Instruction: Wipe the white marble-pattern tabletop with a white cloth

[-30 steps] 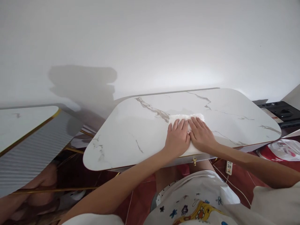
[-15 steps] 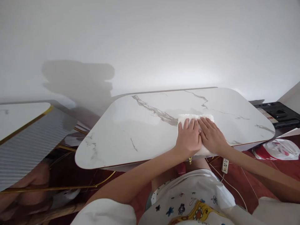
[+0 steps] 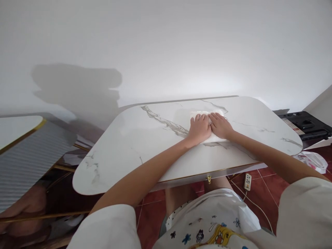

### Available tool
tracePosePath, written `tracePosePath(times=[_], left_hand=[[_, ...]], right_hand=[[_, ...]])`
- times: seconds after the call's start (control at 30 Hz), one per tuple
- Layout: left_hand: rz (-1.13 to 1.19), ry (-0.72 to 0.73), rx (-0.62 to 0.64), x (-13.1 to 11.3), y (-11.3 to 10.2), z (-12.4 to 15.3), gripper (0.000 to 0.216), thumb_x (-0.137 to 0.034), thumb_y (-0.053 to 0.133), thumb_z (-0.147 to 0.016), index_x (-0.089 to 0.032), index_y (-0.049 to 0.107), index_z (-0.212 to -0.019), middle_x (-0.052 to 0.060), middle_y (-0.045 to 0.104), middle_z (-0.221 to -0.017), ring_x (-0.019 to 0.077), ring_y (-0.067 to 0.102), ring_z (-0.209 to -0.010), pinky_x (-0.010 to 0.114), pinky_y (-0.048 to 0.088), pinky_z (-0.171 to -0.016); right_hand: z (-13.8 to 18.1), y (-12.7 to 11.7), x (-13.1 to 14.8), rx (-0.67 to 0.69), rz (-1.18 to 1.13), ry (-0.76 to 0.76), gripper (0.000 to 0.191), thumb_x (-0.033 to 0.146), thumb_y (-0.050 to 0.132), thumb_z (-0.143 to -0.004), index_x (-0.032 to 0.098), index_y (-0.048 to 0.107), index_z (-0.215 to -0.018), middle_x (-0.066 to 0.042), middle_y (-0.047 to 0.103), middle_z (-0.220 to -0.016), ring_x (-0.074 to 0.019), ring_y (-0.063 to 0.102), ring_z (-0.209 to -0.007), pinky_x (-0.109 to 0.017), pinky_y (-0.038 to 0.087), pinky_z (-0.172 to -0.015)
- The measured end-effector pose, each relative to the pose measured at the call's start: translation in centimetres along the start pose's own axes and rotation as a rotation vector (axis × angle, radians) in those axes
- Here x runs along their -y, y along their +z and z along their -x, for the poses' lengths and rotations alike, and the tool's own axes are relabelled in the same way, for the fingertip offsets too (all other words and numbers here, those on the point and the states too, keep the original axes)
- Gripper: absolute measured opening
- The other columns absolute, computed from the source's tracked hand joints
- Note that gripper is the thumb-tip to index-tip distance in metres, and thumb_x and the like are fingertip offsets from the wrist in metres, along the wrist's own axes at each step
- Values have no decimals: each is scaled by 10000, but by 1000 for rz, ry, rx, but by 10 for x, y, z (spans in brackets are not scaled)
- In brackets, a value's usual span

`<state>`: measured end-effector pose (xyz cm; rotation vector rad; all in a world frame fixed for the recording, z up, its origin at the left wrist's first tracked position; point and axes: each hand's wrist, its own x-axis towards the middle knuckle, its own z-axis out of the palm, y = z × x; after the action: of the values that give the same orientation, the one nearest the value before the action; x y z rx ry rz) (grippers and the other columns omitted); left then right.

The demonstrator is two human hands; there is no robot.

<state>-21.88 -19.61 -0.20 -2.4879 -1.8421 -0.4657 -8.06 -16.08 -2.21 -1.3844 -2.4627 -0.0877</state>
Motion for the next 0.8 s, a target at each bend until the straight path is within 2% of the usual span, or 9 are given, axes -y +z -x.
tracePosePath(times=[0.23, 0.37, 0.67, 0.8], left_hand=[[39, -25, -32, 26, 7, -48, 394, -208, 345, -927, -201, 543, -1268, 103, 559, -1377, 289, 428, -1312, 483, 343, -1077], [43, -25, -31, 39, 11, -73, 405, -210, 331, -925, -204, 546, -1268, 102, 560, -1372, 289, 434, -1301, 481, 338, -1081], [70, -46, -42, 64, 20, -119, 428, -211, 316, -925, -235, 529, -1296, 85, 553, -1374, 283, 415, -1319, 478, 321, -1104], [64, -68, -47, 73, 23, -135, 426, -215, 321, -929, -230, 542, -1293, 99, 560, -1368, 297, 421, -1312, 497, 331, -1095]], right_hand=[[-57, 18, -25, -2, -38, -25, 511, 186, 293, -911, 65, 499, -1362, -171, 532, -1420, -310, 442, -1319, -453, 358, -1097], [-84, 25, -38, -21, -83, -35, 496, 188, 309, -894, 91, 520, -1333, -167, 562, -1382, -324, 457, -1298, -485, 357, -1088], [-137, 40, -62, -4, -82, -58, 489, 192, 306, -901, 108, 510, -1338, -154, 555, -1395, -297, 458, -1301, -451, 351, -1101], [-158, 47, -70, -5, -128, -59, 479, 188, 317, -900, 130, 525, -1328, -131, 567, -1398, -300, 472, -1295, -473, 369, -1088]])
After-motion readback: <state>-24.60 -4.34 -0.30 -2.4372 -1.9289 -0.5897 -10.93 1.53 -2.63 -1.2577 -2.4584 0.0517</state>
